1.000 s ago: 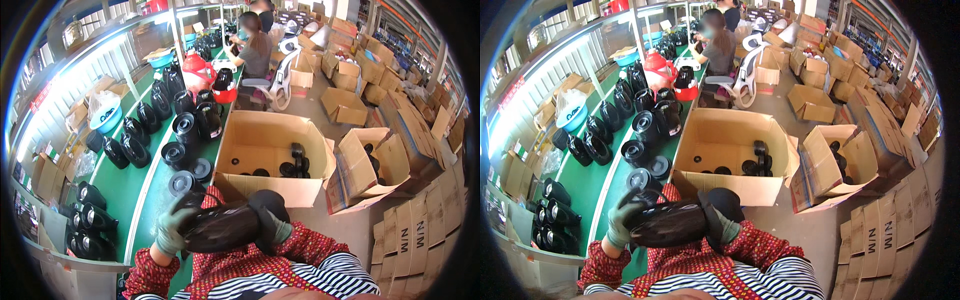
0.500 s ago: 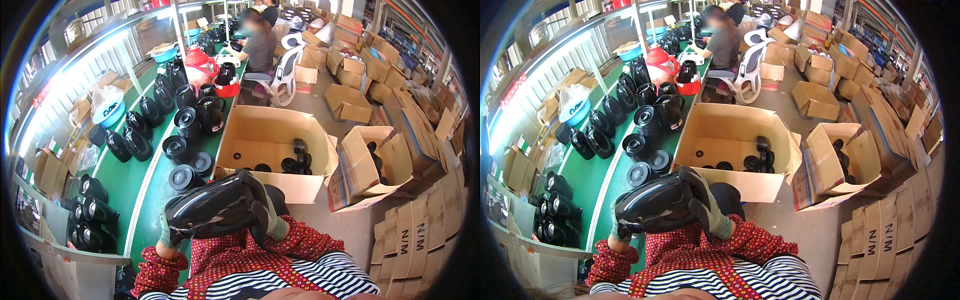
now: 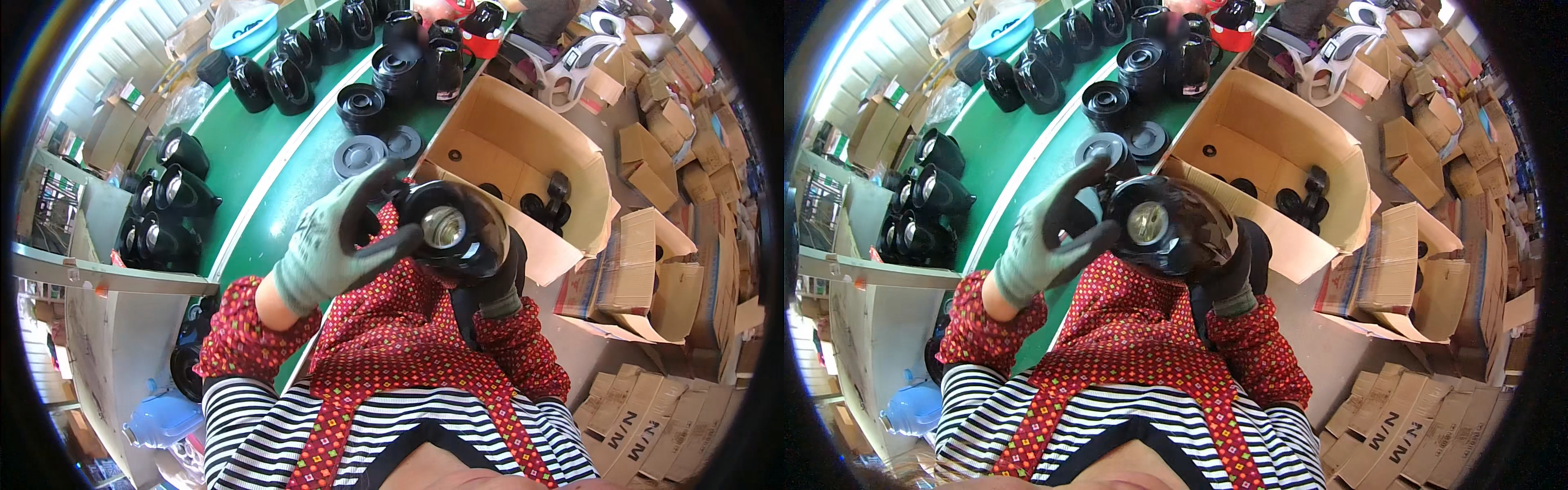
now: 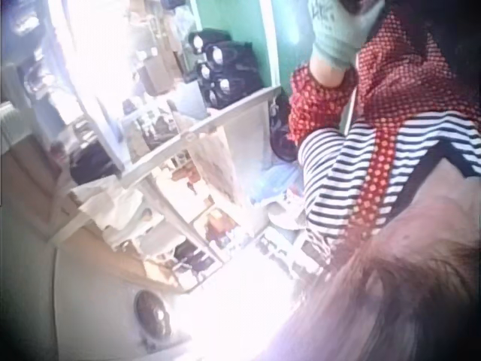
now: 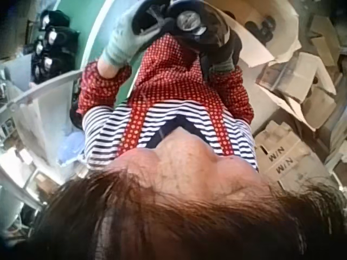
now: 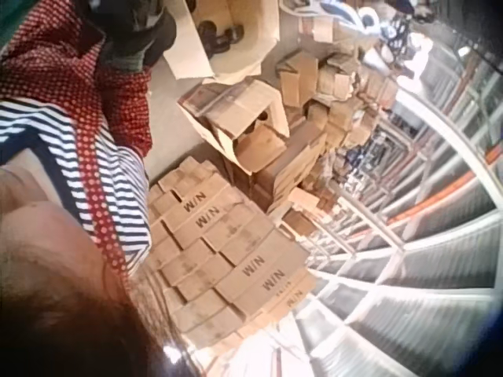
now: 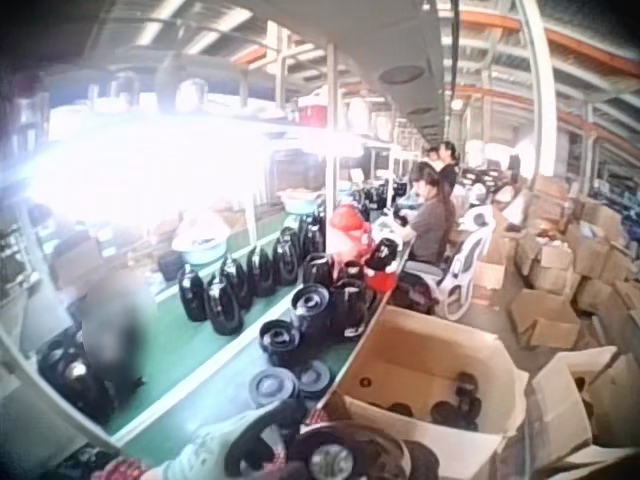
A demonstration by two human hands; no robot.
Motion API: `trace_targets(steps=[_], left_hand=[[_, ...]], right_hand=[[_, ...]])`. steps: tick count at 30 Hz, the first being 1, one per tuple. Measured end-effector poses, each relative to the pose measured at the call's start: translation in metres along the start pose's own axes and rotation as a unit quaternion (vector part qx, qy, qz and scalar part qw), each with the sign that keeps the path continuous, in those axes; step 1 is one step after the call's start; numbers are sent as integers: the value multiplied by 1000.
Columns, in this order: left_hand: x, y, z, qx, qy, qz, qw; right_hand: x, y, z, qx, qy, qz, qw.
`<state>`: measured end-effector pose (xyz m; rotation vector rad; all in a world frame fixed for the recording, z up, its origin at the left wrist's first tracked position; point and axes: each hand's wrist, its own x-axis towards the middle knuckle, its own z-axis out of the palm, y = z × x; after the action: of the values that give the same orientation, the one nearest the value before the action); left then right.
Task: The person repeatedly picks up black kettle bodies from a green workbench, inserts a metal spout into the opening, and secures a black lid on top. The assembled kettles are placed back on the bench. The person handles multiple kettles one at a time throughout the clip.
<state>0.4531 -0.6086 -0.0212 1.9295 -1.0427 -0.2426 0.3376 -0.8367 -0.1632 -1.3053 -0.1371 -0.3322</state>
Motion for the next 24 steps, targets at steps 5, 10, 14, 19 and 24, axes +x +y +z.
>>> trace_targets(steps=[5,10,14,19,24], left_hand=[[-12,-2,11,111,78,203,970],[-8,-11,37,96,54,219,970],[-14,-23,48,64,43,202,976],[-63,-74,65,-90,-85,185,975],[-109,-137,46,67,-54,-14,996]], right_hand=[[2,36,-12,156,86,9,984],[10,-22,11,-118,-12,-12,993],[-21,24,-53,-49,54,109,991],[12,-27,-120,-98,35,214,971],[63,-13,-94,-458,-392,101,791]])
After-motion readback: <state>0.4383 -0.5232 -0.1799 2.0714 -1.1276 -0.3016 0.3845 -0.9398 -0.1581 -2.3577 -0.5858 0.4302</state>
